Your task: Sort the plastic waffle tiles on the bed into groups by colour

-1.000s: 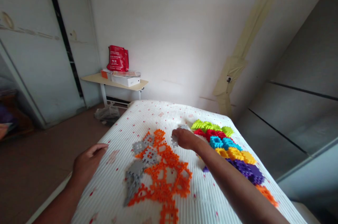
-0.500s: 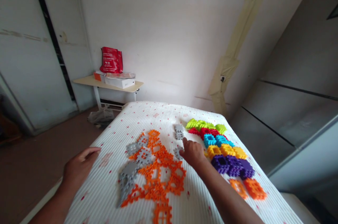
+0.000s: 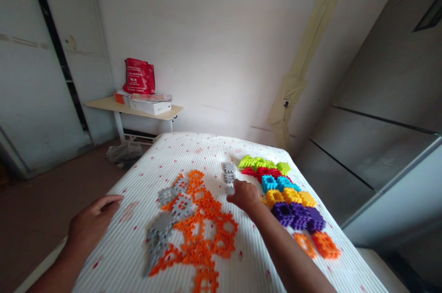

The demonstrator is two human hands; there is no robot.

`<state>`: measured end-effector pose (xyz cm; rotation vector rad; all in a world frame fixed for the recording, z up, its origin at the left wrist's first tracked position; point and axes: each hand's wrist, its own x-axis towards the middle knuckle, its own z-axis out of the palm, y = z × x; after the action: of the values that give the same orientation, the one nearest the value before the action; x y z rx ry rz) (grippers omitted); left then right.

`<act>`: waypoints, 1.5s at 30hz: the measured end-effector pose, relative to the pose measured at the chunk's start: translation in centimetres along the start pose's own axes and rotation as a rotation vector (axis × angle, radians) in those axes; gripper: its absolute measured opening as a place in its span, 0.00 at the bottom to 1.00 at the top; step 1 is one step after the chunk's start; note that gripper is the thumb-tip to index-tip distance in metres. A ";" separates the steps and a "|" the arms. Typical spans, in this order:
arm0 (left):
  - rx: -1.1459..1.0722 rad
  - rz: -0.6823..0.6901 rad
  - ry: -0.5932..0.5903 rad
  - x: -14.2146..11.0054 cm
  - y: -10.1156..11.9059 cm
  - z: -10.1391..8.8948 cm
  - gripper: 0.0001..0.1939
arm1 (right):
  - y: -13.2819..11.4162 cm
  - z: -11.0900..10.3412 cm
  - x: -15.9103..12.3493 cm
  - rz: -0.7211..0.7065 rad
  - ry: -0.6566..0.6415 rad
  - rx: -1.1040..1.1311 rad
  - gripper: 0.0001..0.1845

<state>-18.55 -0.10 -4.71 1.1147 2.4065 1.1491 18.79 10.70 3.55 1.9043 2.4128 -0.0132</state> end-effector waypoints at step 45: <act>0.025 0.352 -0.047 -1.2 2.4 1.8 0.17 | -5.1 0.5 -3.5 -0.290 0.225 0.096 0.08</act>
<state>-15.56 0.99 -4.21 1.6020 2.2526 1.1766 14.68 6.11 3.09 1.6513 2.8691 0.0755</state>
